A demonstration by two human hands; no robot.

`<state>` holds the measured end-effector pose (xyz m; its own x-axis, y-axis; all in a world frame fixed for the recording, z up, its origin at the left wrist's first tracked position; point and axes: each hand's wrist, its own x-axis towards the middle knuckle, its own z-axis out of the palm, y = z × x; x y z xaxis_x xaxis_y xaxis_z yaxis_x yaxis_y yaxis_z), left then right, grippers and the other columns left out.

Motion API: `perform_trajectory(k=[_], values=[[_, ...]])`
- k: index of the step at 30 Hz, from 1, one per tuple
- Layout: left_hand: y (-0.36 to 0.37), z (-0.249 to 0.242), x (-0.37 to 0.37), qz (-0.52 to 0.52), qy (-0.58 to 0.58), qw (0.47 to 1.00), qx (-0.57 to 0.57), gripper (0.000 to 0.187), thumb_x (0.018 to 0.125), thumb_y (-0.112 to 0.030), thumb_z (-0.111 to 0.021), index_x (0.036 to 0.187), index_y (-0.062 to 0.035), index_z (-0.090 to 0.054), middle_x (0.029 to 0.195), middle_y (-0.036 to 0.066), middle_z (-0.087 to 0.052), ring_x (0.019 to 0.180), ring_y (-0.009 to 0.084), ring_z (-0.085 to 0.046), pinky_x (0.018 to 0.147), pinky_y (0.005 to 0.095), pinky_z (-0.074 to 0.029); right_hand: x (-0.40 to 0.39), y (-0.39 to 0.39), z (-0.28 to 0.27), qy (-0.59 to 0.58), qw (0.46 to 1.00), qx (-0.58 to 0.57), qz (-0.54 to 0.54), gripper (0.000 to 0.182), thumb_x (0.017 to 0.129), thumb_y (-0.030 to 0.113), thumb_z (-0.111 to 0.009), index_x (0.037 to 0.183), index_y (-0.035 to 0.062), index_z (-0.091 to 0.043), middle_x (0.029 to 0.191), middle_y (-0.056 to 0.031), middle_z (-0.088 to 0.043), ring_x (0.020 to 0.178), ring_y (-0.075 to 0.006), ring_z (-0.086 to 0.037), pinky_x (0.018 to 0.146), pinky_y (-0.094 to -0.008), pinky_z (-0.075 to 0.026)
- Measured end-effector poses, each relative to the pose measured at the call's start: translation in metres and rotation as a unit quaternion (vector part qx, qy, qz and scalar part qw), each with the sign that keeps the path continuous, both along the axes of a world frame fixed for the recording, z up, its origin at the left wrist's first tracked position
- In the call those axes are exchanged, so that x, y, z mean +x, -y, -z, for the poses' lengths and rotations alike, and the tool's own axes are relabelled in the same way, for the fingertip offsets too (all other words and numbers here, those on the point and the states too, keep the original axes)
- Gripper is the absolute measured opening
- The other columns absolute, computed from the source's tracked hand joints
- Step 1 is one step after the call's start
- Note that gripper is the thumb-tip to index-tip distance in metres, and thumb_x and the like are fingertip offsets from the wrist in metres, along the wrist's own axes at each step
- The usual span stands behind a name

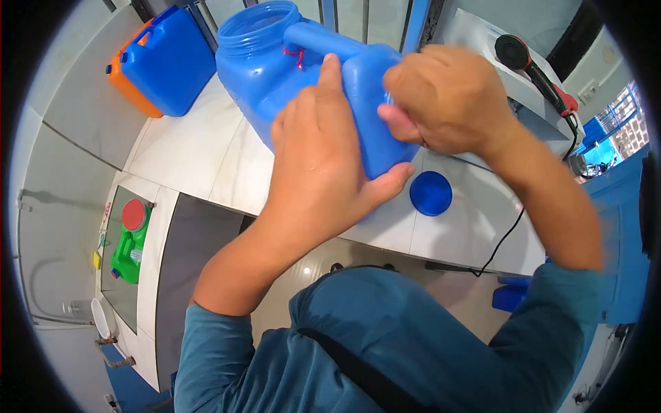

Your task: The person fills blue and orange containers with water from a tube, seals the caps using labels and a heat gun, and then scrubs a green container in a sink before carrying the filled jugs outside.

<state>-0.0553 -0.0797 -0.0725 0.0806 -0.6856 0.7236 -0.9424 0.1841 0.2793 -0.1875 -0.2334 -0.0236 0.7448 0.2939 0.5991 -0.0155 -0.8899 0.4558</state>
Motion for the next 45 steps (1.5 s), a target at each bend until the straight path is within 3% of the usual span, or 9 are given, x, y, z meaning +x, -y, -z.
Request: perform_trajectory(k=[3, 7, 12, 16, 25, 31, 37, 40, 45], values=[[0.003, 0.001, -0.004, 0.002, -0.013, 1.000, 0.009, 0.111, 0.061, -0.034, -0.087, 0.138, 0.0179, -0.026, 0.114, 0.028, -0.052, 0.106, 0.0407, -0.053, 0.092, 0.0446, -0.042, 0.007, -0.050, 0.019, 0.074, 0.909, 0.212, 0.350, 0.027, 0.084, 0.038, -0.065, 0.089, 0.0128, -0.054, 0.072, -0.0025, -0.062, 0.068, -0.0277, -0.063, 0.062, -0.0408, -0.051], [0.000, -0.004, 0.006, 0.024, 0.014, 0.999, 0.041, 0.116, 0.059, -0.036, -0.089, 0.140, 0.0169, -0.024, 0.118, 0.032, -0.053, 0.110, 0.0444, -0.054, 0.097, 0.0461, -0.043, 0.000, -0.051, 0.014, 0.069, 0.888, 0.271, 0.366, 0.032, 0.084, 0.039, -0.065, 0.095, 0.0104, -0.056, 0.081, -0.0059, -0.066, 0.074, -0.0294, -0.065, 0.066, -0.0419, -0.053], [0.000, -0.004, 0.018, 0.079, 0.022, 0.995, 0.052, 0.122, 0.057, -0.038, -0.090, 0.142, 0.0157, -0.021, 0.119, 0.031, -0.051, 0.109, 0.0436, -0.053, 0.097, 0.0464, -0.042, -0.022, 0.009, -0.027, -0.100, 0.983, -0.151, -0.015, 0.031, 0.086, 0.043, -0.062, 0.097, 0.0155, -0.052, 0.082, -0.0030, -0.056, 0.074, -0.0232, -0.057, 0.064, -0.0353, -0.045], [-0.003, 0.001, 0.013, 0.052, -0.009, 0.996, 0.071, 0.126, 0.058, -0.035, -0.090, 0.145, 0.0136, -0.014, 0.122, 0.030, -0.049, 0.109, 0.0434, -0.052, 0.097, 0.0459, -0.041, 0.001, 0.022, -0.035, -0.182, 0.964, -0.157, -0.111, 0.039, 0.082, 0.045, -0.064, 0.095, 0.0091, -0.052, 0.083, -0.0065, -0.051, 0.075, -0.0277, -0.053, 0.065, -0.0367, -0.044], [0.002, 0.006, 0.013, 0.048, -0.012, 0.997, 0.053, 0.125, 0.059, -0.034, -0.089, 0.147, 0.0111, -0.013, 0.122, 0.028, -0.049, 0.109, 0.0431, -0.051, 0.096, 0.0469, -0.042, -0.001, -0.045, 0.025, 0.107, 0.904, 0.337, 0.240, 0.040, 0.090, 0.044, -0.062, 0.103, 0.0074, -0.050, 0.072, -0.0167, -0.061, 0.065, -0.0382, -0.061, 0.058, -0.0416, -0.048], [0.001, 0.003, 0.020, 0.097, -0.003, 0.995, 0.035, 0.125, 0.062, -0.046, -0.087, 0.149, 0.0070, -0.015, 0.126, 0.027, -0.049, 0.115, 0.0404, -0.050, 0.100, 0.0456, -0.040, -0.055, 0.037, -0.048, 0.035, 0.941, 0.264, 0.208, 0.048, 0.093, 0.048, -0.053, 0.106, 0.0022, -0.059, 0.087, -0.0198, -0.066, 0.081, -0.0375, -0.065, 0.073, -0.0445, -0.049], [0.011, -0.033, 0.044, 0.117, 0.037, 0.992, 0.019, 0.124, 0.058, -0.056, -0.086, 0.149, 0.0004, -0.025, 0.139, 0.024, -0.043, 0.127, 0.0390, -0.043, 0.105, 0.0452, -0.036, -0.158, 0.225, -0.056, -0.136, 0.749, 0.142, 0.632, 0.043, 0.082, 0.035, -0.063, 0.101, -0.0028, -0.066, 0.091, -0.0245, -0.069, 0.080, -0.0353, -0.068, 0.072, -0.0422, -0.054], [0.038, -0.063, 0.063, 0.160, 0.176, 0.971, 0.023, 0.125, 0.052, -0.070, -0.081, 0.146, -0.0005, -0.035, 0.140, 0.019, -0.045, 0.130, 0.0370, -0.043, 0.109, 0.0469, -0.031, -0.156, 0.247, -0.050, -0.089, 0.658, 0.452, 0.596, 0.045, 0.075, 0.036, -0.068, 0.103, 0.0019, -0.068, 0.091, -0.0178, -0.069, 0.077, -0.0298, -0.066, 0.071, -0.0369, -0.054], [0.059, -0.070, 0.053, 0.174, 0.238, 0.949, 0.112, 0.119, 0.046, -0.078, -0.076, 0.134, -0.0024, -0.048, 0.114, 0.016, -0.057, 0.109, 0.0368, -0.053, 0.098, 0.0484, -0.035, -0.140, 0.243, -0.047, -0.209, 0.659, 0.402, 0.600, 0.059, 0.066, 0.041, -0.069, 0.106, -0.0029, -0.069, 0.108, -0.0215, -0.068, 0.091, -0.0310, -0.067, 0.084, -0.0389, -0.051]])
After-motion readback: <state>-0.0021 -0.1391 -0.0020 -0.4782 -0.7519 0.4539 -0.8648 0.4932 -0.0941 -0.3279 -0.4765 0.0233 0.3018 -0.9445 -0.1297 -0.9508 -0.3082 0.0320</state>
